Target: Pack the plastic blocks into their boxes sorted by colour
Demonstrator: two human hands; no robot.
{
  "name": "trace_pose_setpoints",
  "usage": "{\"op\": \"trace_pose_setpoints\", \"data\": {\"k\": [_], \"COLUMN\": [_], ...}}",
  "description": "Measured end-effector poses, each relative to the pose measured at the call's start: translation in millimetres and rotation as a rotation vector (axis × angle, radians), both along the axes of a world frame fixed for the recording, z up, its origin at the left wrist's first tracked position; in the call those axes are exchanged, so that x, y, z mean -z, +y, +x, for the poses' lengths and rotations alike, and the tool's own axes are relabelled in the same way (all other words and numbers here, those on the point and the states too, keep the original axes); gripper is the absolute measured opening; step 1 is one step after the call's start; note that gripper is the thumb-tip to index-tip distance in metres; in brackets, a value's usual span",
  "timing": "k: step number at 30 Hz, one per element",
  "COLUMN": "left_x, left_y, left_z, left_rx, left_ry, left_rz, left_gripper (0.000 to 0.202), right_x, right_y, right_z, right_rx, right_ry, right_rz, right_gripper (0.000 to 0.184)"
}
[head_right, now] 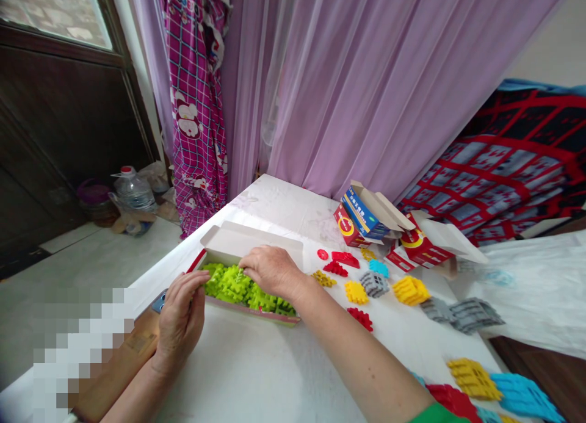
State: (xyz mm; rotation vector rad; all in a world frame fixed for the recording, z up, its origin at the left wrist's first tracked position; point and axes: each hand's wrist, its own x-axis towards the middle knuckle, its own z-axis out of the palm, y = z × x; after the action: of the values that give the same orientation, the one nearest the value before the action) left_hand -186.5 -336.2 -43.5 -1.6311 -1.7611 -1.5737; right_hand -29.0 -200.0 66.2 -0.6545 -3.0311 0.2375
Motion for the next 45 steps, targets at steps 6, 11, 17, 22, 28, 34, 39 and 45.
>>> {"op": "trace_pose_setpoints", "data": {"k": [6, 11, 17, 22, 28, 34, 39, 45], "left_x": [-0.7, 0.1, 1.6, 0.9, 4.0, 2.4, 3.8, 2.0], "left_y": [-0.6, -0.5, -1.0, -0.6, 0.9, -0.3, 0.4, 1.4], "left_z": [-0.3, -0.7, -0.1, -0.6, -2.2, -1.4, -3.1, -2.9], "left_rx": [0.007, 0.002, 0.002, 0.015, 0.013, 0.01, 0.007, 0.007], "left_ry": [-0.007, -0.029, -0.038, -0.028, -0.012, 0.002, 0.013, 0.024], "left_rz": [-0.005, 0.0, -0.004, -0.002, 0.001, 0.009, 0.005, 0.019], "left_gripper": [0.026, 0.026, 0.025, 0.027, 0.028, 0.027, 0.026, 0.026], "right_x": [-3.0, -4.2, -2.7, -5.9, -8.3, -2.5, -5.0, 0.8], "right_y": [0.4, 1.1, 1.0, 0.9, -3.6, -10.5, -9.5, -6.3], "right_z": [2.2, 2.1, -0.5, 2.5, 25.1, 42.3, 45.8, 50.3], "right_rx": [-0.016, -0.026, -0.032, 0.007, 0.388, 0.484, 0.434, 0.337], "right_ry": [-0.024, -0.037, -0.047, 0.049, 0.221, 0.108, 0.051, -0.044], "right_rz": [0.01, 0.029, 0.034, -0.013, -0.2, -0.298, -0.316, -0.225], "right_gripper": [0.016, 0.016, 0.016, 0.016, 0.015, 0.023, 0.024, 0.031]}}
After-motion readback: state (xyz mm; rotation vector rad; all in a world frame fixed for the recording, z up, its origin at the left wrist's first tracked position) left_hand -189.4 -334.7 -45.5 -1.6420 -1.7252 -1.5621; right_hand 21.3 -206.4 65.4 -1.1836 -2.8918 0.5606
